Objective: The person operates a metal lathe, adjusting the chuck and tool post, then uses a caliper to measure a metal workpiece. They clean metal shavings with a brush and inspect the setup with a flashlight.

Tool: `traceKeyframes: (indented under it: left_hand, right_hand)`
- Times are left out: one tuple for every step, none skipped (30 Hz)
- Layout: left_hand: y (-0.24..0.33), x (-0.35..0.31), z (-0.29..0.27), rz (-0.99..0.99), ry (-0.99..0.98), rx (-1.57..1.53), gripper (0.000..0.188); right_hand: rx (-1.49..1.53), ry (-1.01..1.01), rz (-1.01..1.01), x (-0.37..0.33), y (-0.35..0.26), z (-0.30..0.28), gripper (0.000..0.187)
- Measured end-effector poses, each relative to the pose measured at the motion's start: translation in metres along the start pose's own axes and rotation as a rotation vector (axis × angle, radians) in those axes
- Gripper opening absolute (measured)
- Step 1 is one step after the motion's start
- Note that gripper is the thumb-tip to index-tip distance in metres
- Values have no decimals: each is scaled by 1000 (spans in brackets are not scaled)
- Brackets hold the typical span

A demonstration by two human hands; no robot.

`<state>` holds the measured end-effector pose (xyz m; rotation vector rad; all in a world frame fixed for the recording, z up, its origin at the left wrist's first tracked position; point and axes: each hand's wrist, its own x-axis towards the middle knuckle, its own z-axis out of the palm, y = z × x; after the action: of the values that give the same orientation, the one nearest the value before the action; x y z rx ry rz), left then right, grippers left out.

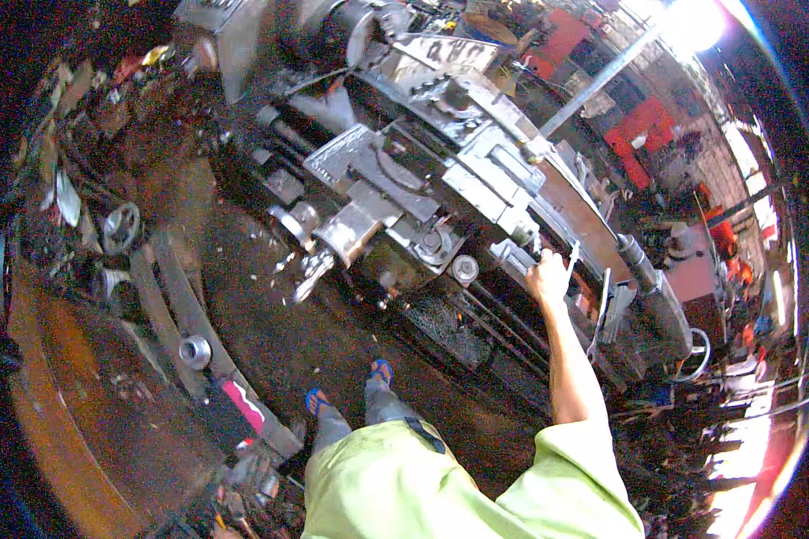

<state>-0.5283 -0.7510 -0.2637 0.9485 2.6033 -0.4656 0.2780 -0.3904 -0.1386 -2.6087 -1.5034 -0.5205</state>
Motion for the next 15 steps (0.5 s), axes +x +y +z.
traceKeyframes:
  left_hand:
    - [16,-1,-10,12,-14,-65,43]
    - [34,-2,-16,152,22,-84,45]
    - [59,2,-19,223,173,-201,44]
    - [86,3,-21,280,311,-309,44]
    - [123,14,-26,234,360,-374,38]
    - [162,24,-39,161,381,-428,33]
    - [202,36,-60,176,324,-672,43]
    - [237,34,-83,306,224,-822,33]
    - [284,34,-108,411,281,-958,23]
    - [330,31,-140,690,327,-1040,19]
    - [374,20,-172,773,200,-1167,16]
    - [412,3,-206,954,237,-1164,13]
    - [452,-16,-237,1108,267,-1206,10]
    - [494,-37,-261,1131,211,-1272,10]
    - [530,-59,-282,1201,127,-1324,11]
  right_hand:
    - [-2,11,-13,1,-2,-2,31]
    - [33,-40,-20,4,-2,-5,31]
    - [69,-48,-50,10,-1,-10,31]
    - [81,-127,-63,14,1,-15,32]
    - [143,-295,-42,25,5,-20,34]
    - [191,-335,-51,30,9,-24,35]
    - [201,-378,-46,38,12,-27,33]
    - [246,-393,-108,39,14,-27,30]
    - [318,-392,-99,39,14,-25,32]
    - [362,-415,-97,37,13,-20,27]
    - [303,-277,-116,28,9,-13,23]
    - [225,-137,-106,15,5,-5,19]
    - [284,-62,-52,7,-1,6,13]
    - [233,-25,-25,2,-5,17,12]
    - [197,97,-60,1,-4,26,12]
